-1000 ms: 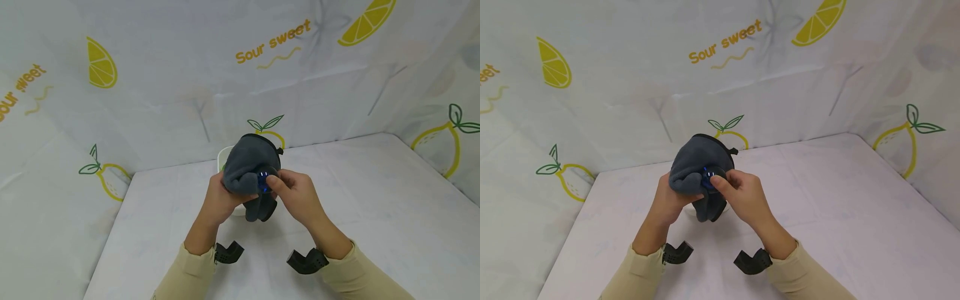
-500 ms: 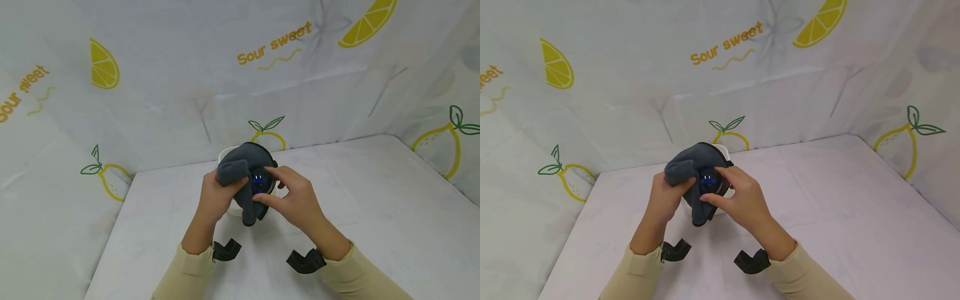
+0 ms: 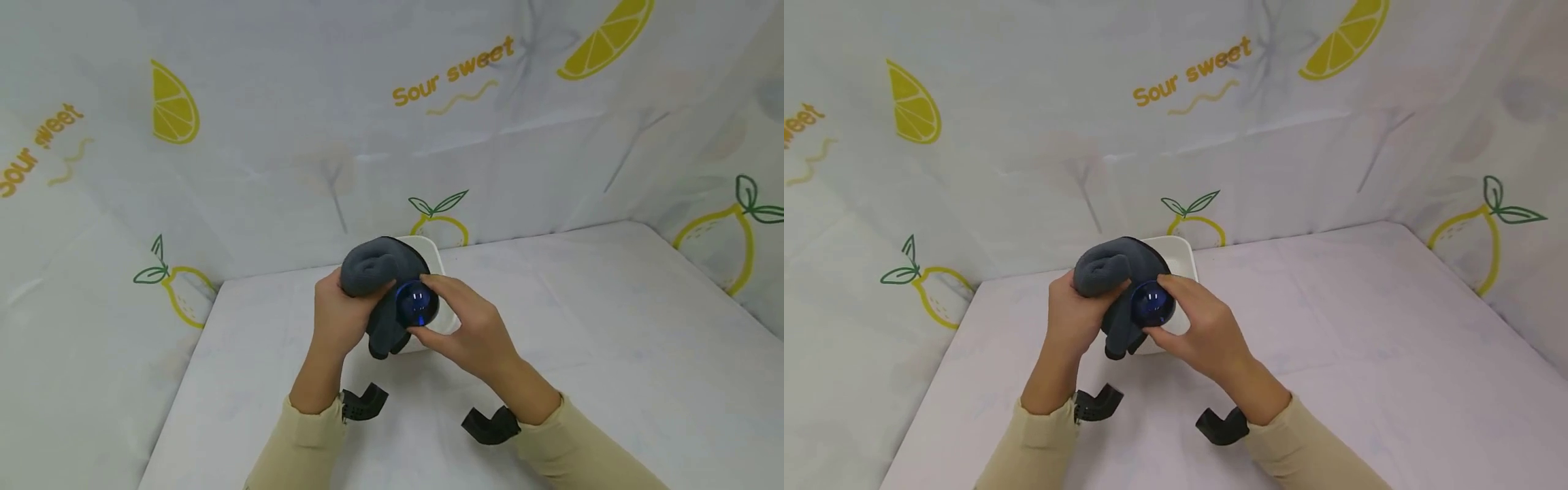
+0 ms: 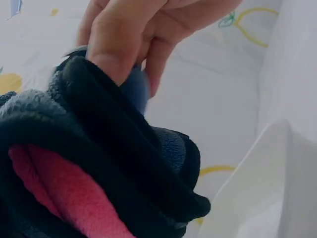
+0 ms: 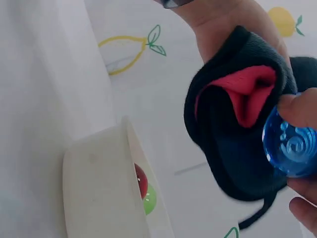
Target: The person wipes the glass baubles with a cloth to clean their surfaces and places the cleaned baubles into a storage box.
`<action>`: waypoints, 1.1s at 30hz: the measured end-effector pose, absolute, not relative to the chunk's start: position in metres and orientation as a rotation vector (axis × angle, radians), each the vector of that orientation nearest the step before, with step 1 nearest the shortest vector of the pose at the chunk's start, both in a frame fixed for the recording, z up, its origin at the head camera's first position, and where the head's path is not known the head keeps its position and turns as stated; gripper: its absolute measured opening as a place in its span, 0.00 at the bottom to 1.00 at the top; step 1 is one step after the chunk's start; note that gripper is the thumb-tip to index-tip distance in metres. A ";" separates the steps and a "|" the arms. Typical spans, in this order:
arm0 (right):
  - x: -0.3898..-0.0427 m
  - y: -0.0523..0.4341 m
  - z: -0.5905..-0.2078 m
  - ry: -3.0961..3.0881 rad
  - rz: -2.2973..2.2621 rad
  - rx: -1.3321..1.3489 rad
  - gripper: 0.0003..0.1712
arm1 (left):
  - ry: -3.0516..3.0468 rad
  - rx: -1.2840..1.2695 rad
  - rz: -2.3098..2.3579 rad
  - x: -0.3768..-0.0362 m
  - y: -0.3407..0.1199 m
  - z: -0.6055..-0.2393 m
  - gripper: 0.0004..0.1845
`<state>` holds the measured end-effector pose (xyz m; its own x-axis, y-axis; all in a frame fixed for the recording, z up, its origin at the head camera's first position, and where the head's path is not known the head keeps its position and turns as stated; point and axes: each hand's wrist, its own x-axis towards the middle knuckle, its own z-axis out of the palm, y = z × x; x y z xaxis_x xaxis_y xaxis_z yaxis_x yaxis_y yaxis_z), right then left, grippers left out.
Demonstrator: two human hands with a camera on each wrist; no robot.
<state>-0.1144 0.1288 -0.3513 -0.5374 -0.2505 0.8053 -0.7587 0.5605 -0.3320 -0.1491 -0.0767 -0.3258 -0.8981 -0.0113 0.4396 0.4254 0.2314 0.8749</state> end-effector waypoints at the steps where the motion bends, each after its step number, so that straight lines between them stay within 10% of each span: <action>1: -0.116 0.130 -0.351 -2.089 0.928 0.777 0.39 | -2.142 -0.379 -1.680 -0.149 -0.081 -0.325 0.13; 12: -0.143 0.146 -0.370 -2.296 1.135 0.415 0.36 | -2.126 -0.508 -1.047 -0.164 -0.140 -0.337 0.03; 33: -0.212 0.120 -0.395 -2.911 0.582 0.640 0.35 | -2.877 -0.460 -0.304 -0.203 -0.161 -0.401 0.12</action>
<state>-0.2117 0.1204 -0.3948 -0.9058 -0.3830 0.1811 -0.4232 0.8382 -0.3441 -0.2027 -0.1610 -0.4008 -0.9288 0.2835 0.2387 0.3271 0.9299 0.1683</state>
